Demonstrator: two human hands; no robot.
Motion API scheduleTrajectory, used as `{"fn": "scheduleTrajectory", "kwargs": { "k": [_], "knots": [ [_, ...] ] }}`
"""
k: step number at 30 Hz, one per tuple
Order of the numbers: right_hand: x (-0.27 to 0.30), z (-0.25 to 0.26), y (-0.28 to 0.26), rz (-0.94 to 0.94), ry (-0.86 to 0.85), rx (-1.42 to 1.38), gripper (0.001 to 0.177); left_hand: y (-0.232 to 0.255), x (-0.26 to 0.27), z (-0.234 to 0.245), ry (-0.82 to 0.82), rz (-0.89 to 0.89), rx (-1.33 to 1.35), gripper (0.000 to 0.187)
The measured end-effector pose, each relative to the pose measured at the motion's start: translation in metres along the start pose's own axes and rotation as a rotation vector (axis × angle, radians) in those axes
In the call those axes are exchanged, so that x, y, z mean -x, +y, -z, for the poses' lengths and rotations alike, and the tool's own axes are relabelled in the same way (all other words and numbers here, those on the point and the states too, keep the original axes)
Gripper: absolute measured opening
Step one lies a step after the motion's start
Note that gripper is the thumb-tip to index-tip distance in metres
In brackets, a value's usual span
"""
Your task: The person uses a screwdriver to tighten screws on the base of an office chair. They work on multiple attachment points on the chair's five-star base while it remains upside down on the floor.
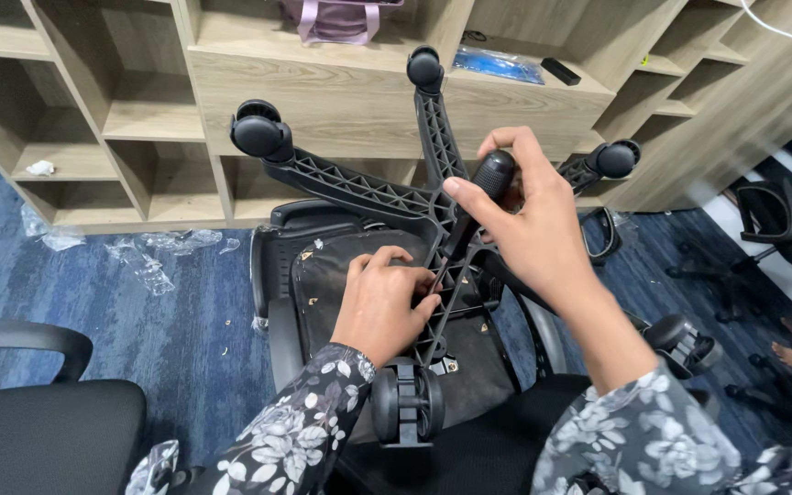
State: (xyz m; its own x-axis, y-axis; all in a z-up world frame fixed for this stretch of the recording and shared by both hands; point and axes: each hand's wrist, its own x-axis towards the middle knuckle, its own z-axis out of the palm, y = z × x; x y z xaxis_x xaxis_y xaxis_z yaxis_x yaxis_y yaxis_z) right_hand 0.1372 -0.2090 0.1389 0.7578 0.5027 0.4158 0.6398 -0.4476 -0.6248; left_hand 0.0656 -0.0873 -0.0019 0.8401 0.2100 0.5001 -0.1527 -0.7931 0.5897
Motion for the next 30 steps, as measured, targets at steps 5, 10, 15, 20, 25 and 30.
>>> {"fn": "scheduleTrajectory", "kwargs": {
  "k": [5,10,15,20,25,30],
  "knots": [
    [-0.008,0.031,0.004,0.055,-0.373,-0.245,0.05,-0.001,0.0,0.0,-0.01,0.0,0.033,0.017],
    [-0.007,0.032,0.012,-0.034,-0.298,-0.241,0.045,-0.001,0.001,0.0,0.002,-0.009,0.023,0.017],
    [0.005,0.001,0.02,-0.116,0.047,0.035,0.032,-0.001,0.002,-0.002,-0.001,-0.008,0.027,0.018],
    [0.0,0.02,0.009,-0.109,-0.124,-0.288,0.041,-0.002,0.002,0.001,0.003,-0.019,0.038,0.017],
    [-0.004,0.04,0.0,-0.058,-0.263,-0.292,0.039,-0.001,0.001,0.001,-0.008,0.007,0.033,0.017],
    [0.002,0.011,0.011,-0.127,0.078,0.231,0.033,-0.002,0.001,0.001,-0.009,0.012,0.035,0.016]
  ]
}}
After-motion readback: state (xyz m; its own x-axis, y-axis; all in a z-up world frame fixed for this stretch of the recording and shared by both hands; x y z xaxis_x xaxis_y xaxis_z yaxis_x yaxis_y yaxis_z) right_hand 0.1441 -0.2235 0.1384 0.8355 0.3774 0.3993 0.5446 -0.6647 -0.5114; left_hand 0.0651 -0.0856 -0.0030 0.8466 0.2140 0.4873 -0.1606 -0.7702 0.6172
